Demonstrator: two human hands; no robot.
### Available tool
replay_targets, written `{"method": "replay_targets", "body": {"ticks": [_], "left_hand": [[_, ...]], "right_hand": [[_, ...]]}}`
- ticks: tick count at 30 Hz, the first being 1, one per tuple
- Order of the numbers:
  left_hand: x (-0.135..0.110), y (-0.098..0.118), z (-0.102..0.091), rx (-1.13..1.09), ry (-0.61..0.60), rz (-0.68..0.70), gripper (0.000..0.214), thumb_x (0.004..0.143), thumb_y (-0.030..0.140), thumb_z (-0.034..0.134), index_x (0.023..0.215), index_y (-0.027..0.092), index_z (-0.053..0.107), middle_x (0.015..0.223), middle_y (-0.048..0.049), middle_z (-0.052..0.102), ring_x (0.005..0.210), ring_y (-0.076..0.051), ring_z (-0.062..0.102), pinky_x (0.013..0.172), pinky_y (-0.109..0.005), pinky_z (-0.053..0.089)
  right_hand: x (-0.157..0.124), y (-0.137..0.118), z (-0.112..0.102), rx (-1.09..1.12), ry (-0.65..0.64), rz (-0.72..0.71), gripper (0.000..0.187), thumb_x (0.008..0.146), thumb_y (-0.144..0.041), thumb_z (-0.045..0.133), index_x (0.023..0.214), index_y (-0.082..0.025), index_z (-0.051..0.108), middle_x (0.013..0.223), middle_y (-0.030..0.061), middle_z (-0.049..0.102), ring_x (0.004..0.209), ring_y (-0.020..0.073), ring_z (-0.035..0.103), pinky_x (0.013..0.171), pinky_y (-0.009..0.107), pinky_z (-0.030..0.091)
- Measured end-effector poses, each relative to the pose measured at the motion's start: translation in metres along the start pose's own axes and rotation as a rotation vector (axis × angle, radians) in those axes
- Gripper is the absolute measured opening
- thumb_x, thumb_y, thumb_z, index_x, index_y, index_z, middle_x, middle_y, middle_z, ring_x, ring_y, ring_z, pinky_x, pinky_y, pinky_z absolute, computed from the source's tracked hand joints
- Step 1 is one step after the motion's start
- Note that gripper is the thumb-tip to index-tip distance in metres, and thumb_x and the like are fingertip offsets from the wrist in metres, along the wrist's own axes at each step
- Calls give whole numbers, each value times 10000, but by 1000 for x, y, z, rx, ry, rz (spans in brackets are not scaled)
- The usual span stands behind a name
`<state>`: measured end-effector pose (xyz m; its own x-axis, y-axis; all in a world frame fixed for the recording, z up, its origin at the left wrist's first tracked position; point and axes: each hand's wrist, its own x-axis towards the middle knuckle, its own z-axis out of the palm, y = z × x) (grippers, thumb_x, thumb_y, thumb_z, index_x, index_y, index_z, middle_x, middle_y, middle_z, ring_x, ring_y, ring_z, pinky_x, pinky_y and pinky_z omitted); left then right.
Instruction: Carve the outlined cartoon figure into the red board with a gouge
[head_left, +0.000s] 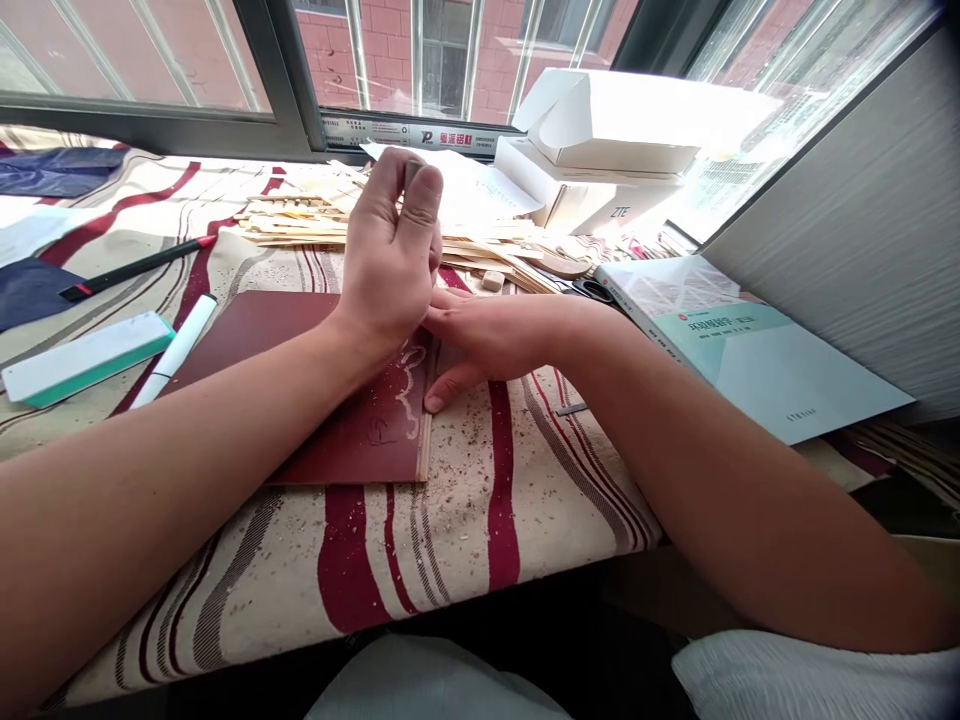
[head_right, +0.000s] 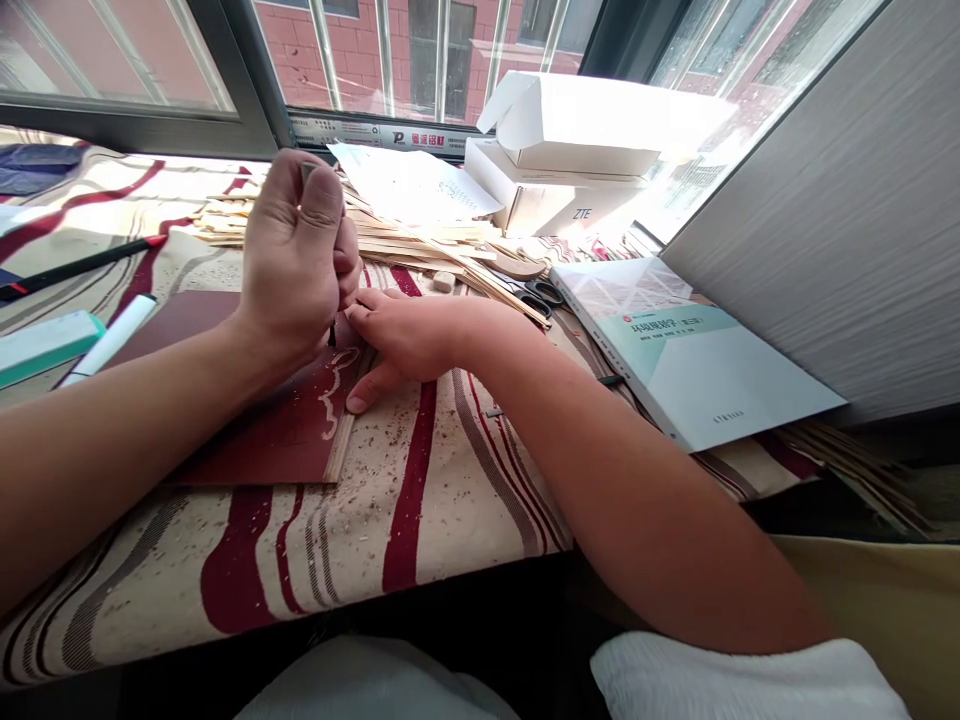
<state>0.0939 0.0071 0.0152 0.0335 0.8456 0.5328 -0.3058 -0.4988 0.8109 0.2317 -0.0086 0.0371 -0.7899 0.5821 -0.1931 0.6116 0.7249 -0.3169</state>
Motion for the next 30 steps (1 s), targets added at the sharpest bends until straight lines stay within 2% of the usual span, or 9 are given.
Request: {"method": "replay_targets", "body": {"ticks": [2,5,8,13,19,22,25,30], "left_hand": [[-3,0,1,28,103,33,318,1072,341,631,825,253,450,613,50,323,548,-113,282,508,-286,231],[-5,9,1,-18,149,-46,321,1092,297,570,819,249,408,600,51,292,539,-119,228,508,-291,194],[-2,22,-3,-98,88,-189,345,1102,341,496,779,255,408,566,55,258,471,-115,127,470,-320,110],[6,34,-13,-72,-38,-216,602,973,673,602,617,255,356,506,56,181,432,-100,85,438,-350,51],[2,32,-7,-72,-105,-272,625,942,715,617,581,250,406,481,51,261,393,-87,122,404,-314,53],[0,28,-5,-62,-130,-254,651,913,754,640,579,249,402,483,52,273,392,-81,131,401,-310,59],[1,24,-4,-34,-136,-230,662,915,774,632,587,247,401,495,54,272,401,-80,151,406,-302,88],[2,28,0,17,-160,-292,686,935,776,613,587,236,372,485,60,260,402,-73,151,407,-282,94]], "right_hand": [[-1,0,0,5,-1,-4,889,848,-606,780,1544,-126,506,1629,206,463,1543,410,443,1301,532,386],[-1,0,0,-15,1,-5,890,851,-618,773,1539,-122,505,1604,207,479,1515,414,470,1283,537,403],[-1,1,0,-34,5,-1,925,850,-635,770,1560,-118,479,1620,207,462,1509,407,472,1278,529,406],[0,2,0,-23,-14,12,972,855,-659,757,1590,-112,435,1621,218,453,1490,406,479,1248,535,431],[-1,1,0,-36,2,-10,937,865,-642,758,1569,-102,460,1610,213,465,1515,400,449,1279,527,393],[-2,0,0,-47,7,-9,930,869,-640,756,1562,-88,471,1627,210,454,1535,398,429,1295,505,379],[-2,0,1,-47,15,-11,885,869,-625,766,1547,-123,498,1628,191,463,1526,386,449,1301,503,373],[-3,-1,0,-60,20,-2,893,865,-636,761,1551,-124,506,1613,194,482,1519,390,461,1296,509,381]]}}
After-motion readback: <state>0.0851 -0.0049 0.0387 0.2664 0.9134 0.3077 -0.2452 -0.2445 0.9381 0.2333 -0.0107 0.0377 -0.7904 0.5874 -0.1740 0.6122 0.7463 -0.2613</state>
